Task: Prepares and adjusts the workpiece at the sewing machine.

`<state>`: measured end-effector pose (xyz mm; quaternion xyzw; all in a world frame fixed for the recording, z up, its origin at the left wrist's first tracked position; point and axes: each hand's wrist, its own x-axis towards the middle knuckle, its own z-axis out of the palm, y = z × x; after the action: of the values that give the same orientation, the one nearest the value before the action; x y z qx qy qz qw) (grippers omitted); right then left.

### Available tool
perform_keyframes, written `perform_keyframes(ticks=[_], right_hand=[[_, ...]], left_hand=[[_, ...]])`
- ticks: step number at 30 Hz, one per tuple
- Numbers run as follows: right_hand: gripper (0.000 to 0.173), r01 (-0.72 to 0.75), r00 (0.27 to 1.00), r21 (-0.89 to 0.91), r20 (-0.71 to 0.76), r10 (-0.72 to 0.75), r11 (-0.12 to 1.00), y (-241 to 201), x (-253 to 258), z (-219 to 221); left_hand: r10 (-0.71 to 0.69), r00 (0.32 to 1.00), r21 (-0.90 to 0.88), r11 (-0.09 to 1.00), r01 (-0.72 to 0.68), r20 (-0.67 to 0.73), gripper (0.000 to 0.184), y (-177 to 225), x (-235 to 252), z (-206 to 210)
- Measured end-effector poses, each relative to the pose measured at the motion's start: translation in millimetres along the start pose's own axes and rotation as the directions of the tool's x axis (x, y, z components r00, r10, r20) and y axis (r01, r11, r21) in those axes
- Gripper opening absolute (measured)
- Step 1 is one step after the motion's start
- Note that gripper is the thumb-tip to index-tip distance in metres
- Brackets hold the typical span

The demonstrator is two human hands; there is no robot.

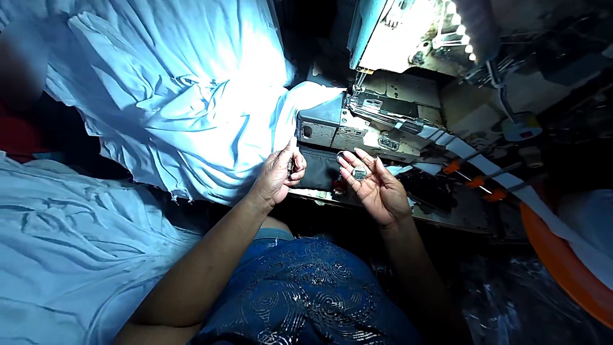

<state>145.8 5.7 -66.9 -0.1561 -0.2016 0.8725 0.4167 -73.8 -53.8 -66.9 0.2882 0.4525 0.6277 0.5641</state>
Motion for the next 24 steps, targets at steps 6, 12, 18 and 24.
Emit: perform_keyframes(ticks=[6, 12, 18, 24], right_hand=[[0.045, 0.002, 0.996, -0.044, -0.084, -0.006, 0.999, -1.1, 4.1, -2.5], [0.024, 0.113, 0.954, -0.705, -0.12, -0.276, 0.7, 7.1, 9.8, -21.9], [0.03, 0.186, 0.865, -0.951, 0.278, -0.418, -0.248, 18.4, 20.7, -32.6], [0.047, 0.222, 0.874, -0.838, 0.398, -0.28, -0.499, 24.8, 35.6, -19.6]], left_hand=[[-0.073, 0.997, 0.171, 0.983, 0.069, 0.021, 0.053, 10.0, 15.5, 4.1], [0.178, 0.976, 0.545, 0.81, -0.216, 0.121, 0.024, 2.6, 30.7, -13.5], [0.248, 0.951, 0.809, 0.511, -0.292, 0.186, 0.041, -2.0, 36.1, -13.6], [0.073, 0.97, 0.973, 0.01, -0.231, 0.23, 0.034, 0.7, 30.0, -3.7]])
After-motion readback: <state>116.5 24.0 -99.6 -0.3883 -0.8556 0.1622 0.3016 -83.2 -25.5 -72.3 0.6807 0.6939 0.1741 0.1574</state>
